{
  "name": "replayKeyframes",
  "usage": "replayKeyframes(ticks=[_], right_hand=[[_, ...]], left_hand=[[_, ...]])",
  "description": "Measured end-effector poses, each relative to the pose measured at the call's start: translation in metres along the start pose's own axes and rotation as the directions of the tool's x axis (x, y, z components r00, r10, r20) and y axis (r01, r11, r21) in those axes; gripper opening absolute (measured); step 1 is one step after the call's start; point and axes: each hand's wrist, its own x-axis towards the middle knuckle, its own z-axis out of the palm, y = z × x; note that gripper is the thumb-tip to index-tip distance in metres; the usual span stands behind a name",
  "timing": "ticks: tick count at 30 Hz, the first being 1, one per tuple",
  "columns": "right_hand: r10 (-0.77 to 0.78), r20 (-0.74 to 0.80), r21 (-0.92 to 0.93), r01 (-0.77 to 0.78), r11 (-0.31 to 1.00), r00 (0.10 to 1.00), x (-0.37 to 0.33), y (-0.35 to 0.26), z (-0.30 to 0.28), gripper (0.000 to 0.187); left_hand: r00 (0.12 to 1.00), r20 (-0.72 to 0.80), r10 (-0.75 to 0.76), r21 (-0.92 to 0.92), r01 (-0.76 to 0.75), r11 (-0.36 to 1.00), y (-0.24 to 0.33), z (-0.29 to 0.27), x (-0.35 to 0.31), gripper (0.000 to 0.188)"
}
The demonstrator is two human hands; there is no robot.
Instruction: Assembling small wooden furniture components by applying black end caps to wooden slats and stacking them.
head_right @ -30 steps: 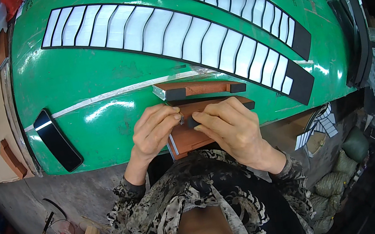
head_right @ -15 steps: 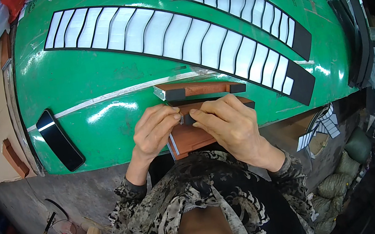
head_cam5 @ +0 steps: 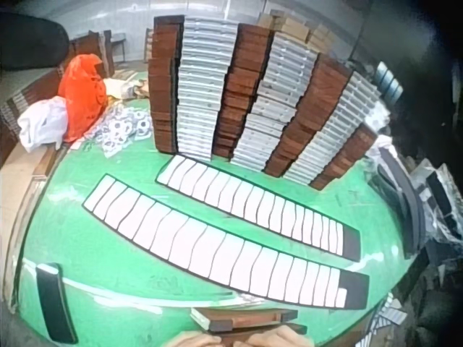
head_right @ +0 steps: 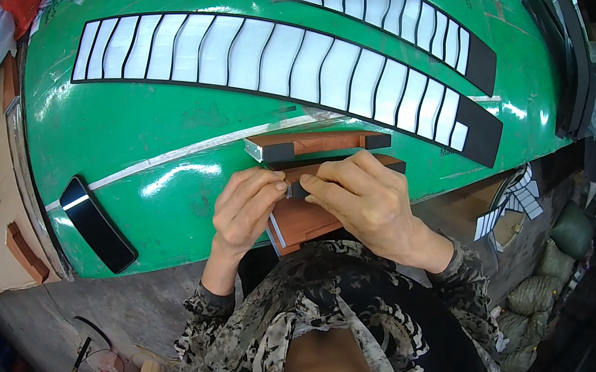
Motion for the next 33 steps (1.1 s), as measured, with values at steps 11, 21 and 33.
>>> replayKeyframes(ticks=[11, 21, 33], right_hand=[[0.131, -0.030, 0.027, -0.130, 0.991, 0.991, -0.003, 0.004, -0.009, 0.043], [0.093, -0.076, 0.074, -0.087, 0.993, 0.993, -0.020, 0.016, -0.001, 0.032], [-0.031, -0.186, -0.071, 0.018, 0.997, 0.982, -0.017, 0.022, 0.007, 0.031]], left_hand=[[0.998, 0.062, -0.001, 0.002, 0.001, 1.000, 0.004, -0.003, -0.001, 0.030], [0.990, 0.136, 0.036, 0.102, -0.051, 0.993, 0.003, -0.004, -0.006, 0.037], [0.983, 0.175, 0.047, 0.180, -0.079, 0.980, 0.010, 0.003, 0.000, 0.044]])
